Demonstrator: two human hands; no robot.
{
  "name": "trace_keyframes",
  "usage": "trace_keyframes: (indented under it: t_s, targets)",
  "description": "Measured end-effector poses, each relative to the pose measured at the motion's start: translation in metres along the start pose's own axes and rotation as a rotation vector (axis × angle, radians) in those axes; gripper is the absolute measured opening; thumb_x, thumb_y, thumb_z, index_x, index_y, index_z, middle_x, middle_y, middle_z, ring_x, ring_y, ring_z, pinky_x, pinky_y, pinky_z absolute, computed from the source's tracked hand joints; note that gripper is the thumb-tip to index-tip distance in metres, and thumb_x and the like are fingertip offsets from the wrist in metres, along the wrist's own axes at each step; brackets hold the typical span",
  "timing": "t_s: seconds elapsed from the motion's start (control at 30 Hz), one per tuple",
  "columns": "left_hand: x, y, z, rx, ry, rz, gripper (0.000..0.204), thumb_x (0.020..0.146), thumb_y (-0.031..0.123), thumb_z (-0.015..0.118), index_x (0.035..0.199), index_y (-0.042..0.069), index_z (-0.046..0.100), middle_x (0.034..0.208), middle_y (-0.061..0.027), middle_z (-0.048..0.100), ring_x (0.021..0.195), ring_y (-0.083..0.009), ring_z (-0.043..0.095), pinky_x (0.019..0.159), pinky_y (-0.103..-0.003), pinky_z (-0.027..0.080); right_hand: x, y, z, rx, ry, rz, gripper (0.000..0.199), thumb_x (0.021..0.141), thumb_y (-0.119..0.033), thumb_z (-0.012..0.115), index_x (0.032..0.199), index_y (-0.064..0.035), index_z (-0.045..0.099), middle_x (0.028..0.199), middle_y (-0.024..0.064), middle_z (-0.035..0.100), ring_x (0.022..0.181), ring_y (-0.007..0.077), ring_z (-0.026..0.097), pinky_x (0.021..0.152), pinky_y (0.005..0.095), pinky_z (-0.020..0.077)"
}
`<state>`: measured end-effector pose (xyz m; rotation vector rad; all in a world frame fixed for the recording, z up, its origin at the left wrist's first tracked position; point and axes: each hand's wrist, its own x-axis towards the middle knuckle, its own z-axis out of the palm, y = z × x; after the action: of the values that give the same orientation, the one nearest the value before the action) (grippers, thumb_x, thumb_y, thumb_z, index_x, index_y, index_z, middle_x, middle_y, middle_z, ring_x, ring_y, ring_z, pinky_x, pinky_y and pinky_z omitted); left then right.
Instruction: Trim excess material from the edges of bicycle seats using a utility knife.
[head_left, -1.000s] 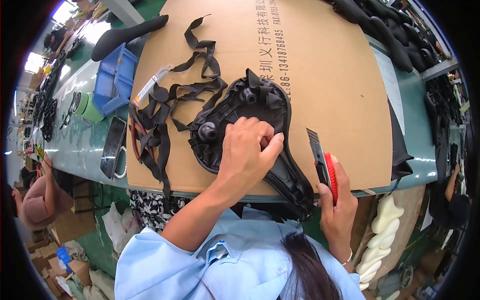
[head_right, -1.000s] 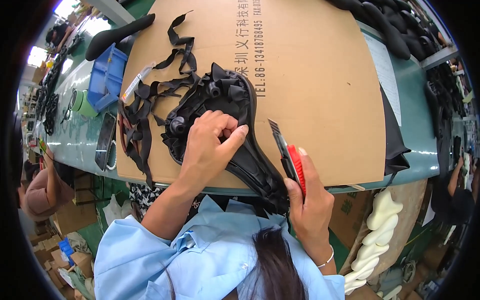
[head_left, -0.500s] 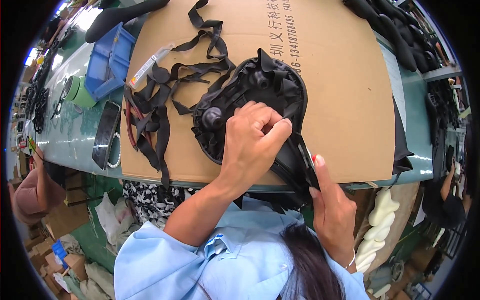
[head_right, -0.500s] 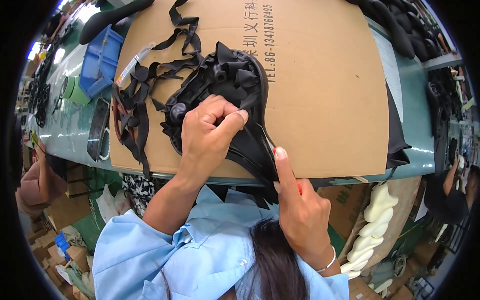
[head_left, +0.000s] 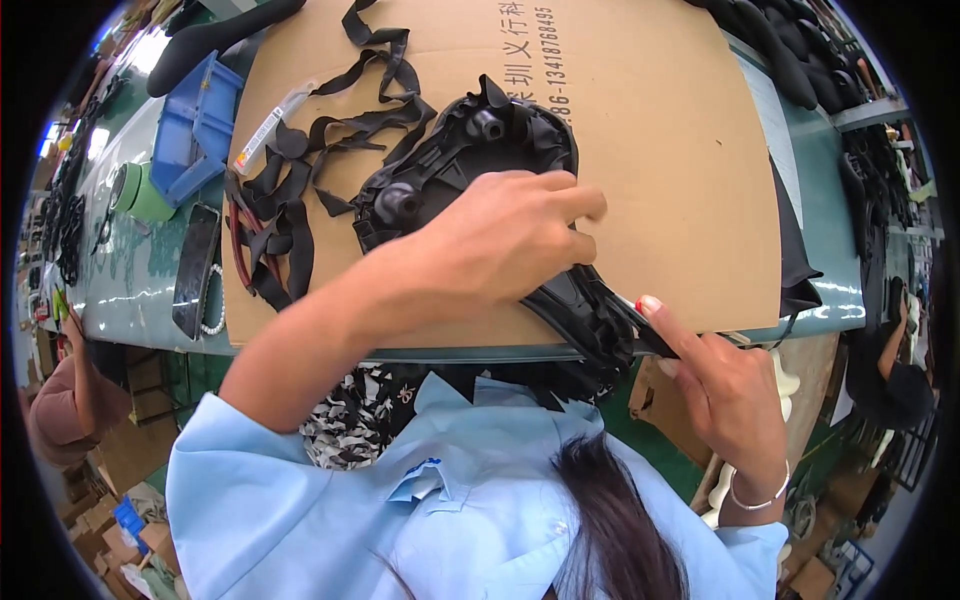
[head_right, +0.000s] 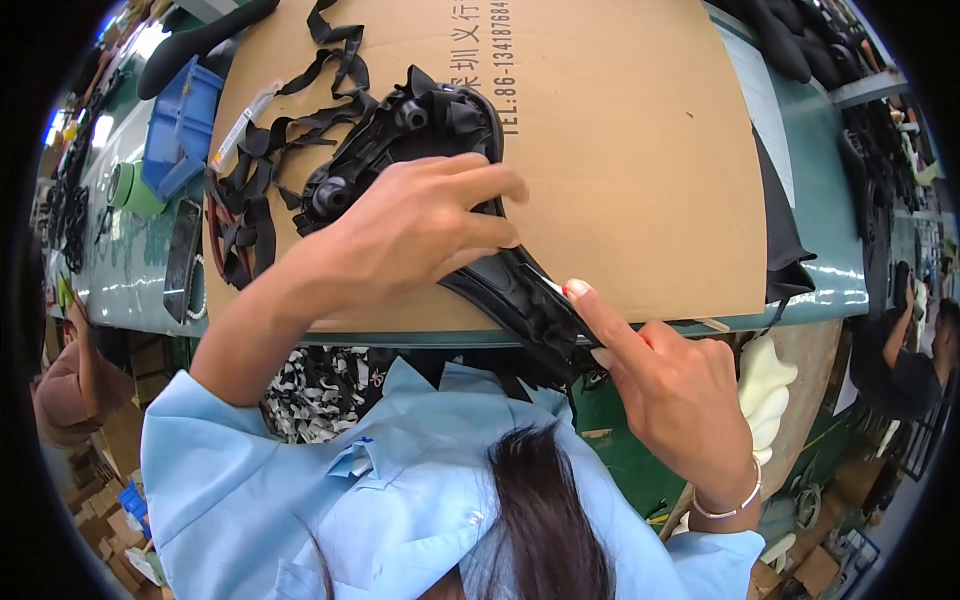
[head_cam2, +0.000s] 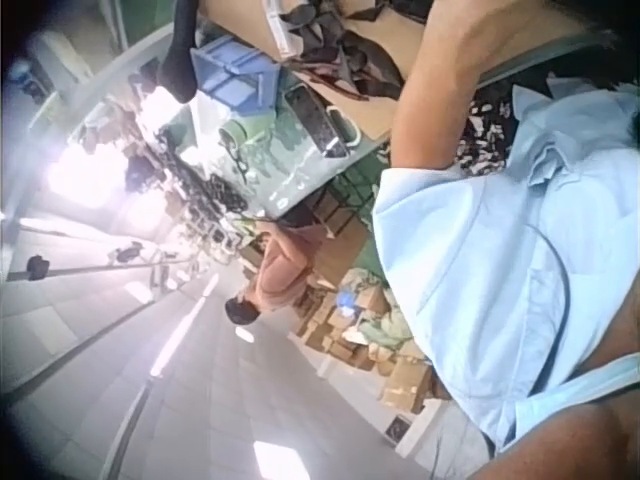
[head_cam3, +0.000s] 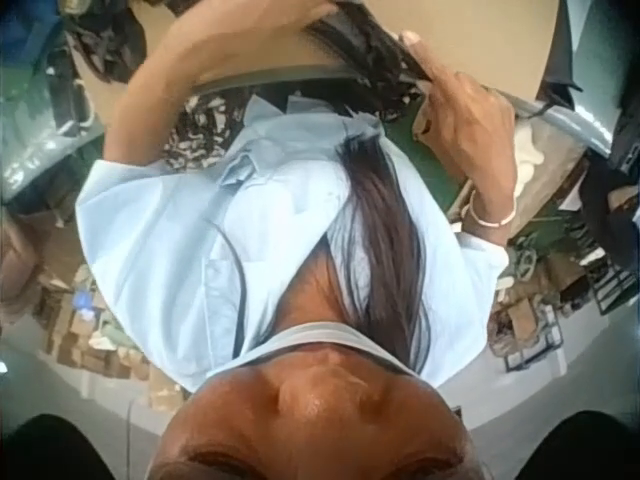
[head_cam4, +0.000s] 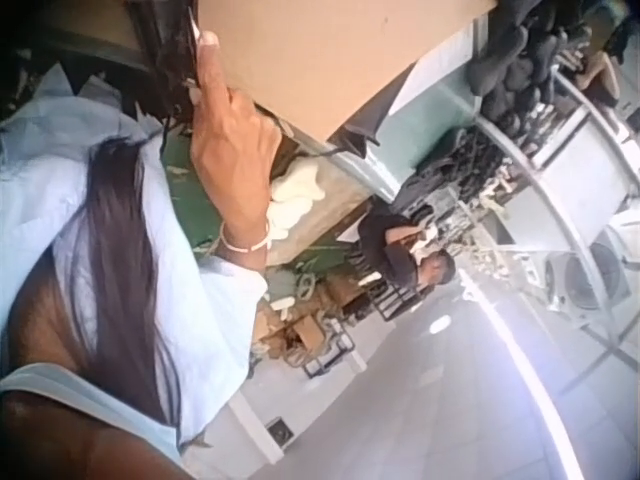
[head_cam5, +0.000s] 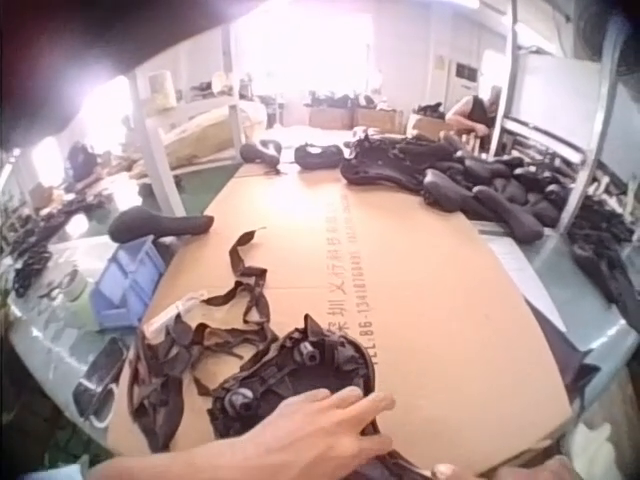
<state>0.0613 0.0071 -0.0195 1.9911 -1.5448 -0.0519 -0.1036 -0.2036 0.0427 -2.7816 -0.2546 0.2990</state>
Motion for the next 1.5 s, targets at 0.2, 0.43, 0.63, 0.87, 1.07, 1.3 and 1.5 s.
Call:
trace_keyframes:
  t_s: [0.2,0.43,0.63,0.87,1.07,1.3,1.5]
  targets:
    - [-0.004,-0.019,0.008,-0.358,0.000,0.015,0.008,0.080,0.006,0.067,0.085,0.000,0.065,0.085,-0.0058,0.063,0.085,-0.0214,0.059,0.077,-0.030,0.049,-0.013,-0.009,0.015,0.096,0.003,0.084,0.064,0.082,-0.006,0.066,0.142,-0.0191,0.047,0.062,0.0101,0.053,0.050,0.0286,0.053,0.048,0.0404,0.0416]
    - [-0.005,-0.012,-0.007,-0.868,0.353,-0.398,0.030,0.088,0.003,0.064,0.117,-0.002,0.058,0.121,-0.0084,0.059,0.111,-0.0164,0.058,0.098,-0.029,0.044,-0.044,-0.025,0.042,0.777,0.140,0.517,0.051,0.092,-0.007,0.057,0.142,-0.0093,0.045,0.093,0.0153,0.069,0.059,0.0148,0.061,0.055,0.0293,0.0502]
    - [-0.025,0.010,-0.034,-0.080,-0.342,-0.173,0.027,0.074,0.020,0.074,0.096,0.005,0.067,0.096,-0.0087,0.058,0.095,-0.0297,0.061,0.074,-0.039,0.050,-0.037,-0.015,0.072,0.878,0.464,0.391,0.053,0.092,-0.004,0.059,0.143,-0.0075,0.043,0.102,0.0126,0.067,0.062,0.0122,0.058,0.056,0.0239,0.0501]
    - [-0.038,-0.007,-0.009,-0.224,0.010,-0.219,0.009,0.076,0.008,0.066,0.083,0.002,0.067,0.076,-0.0091,0.065,0.068,-0.0286,0.063,0.062,-0.035,0.049,-0.013,-0.023,0.057,0.269,0.317,-0.039,0.056,0.072,0.000,0.073,0.124,-0.0151,0.065,0.068,0.0063,0.053,0.057,0.0183,0.054,0.050,0.0293,0.0425]
    - [-0.035,-0.007,-0.008,-0.193,-0.028,-0.237,0.008,0.078,0.007,0.064,0.084,0.002,0.066,0.077,-0.0095,0.065,0.069,-0.0284,0.063,0.062,-0.034,0.049,0.006,-0.025,0.038,-0.205,0.185,-0.170,0.067,0.070,-0.003,0.066,0.133,-0.0234,0.059,0.065,0.0038,0.041,0.053,0.0176,0.046,0.048,0.0310,0.0388]
    - [-0.036,-0.005,-0.008,-0.203,-0.036,-0.234,0.008,0.078,0.009,0.064,0.083,0.002,0.065,0.076,-0.0098,0.063,0.070,-0.0291,0.063,0.062,-0.036,0.048,-0.011,-0.024,-0.003,-0.350,-0.063,-0.059,0.062,0.076,-0.002,0.064,0.133,-0.0253,0.058,0.065,0.0057,0.044,0.055,0.0195,0.050,0.050,0.0348,0.0395]
    - [-0.017,0.001,0.012,-0.058,-0.142,-0.053,0.014,0.078,0.017,0.066,0.079,0.003,0.061,0.075,-0.0106,0.059,0.077,-0.0306,0.060,0.070,-0.040,0.047,0.005,-0.020,-0.023,-0.502,-0.061,-0.257,0.058,0.078,-0.013,0.066,0.133,-0.0296,0.058,0.067,0.0049,0.041,0.056,0.0196,0.048,0.051,0.0331,0.0382]
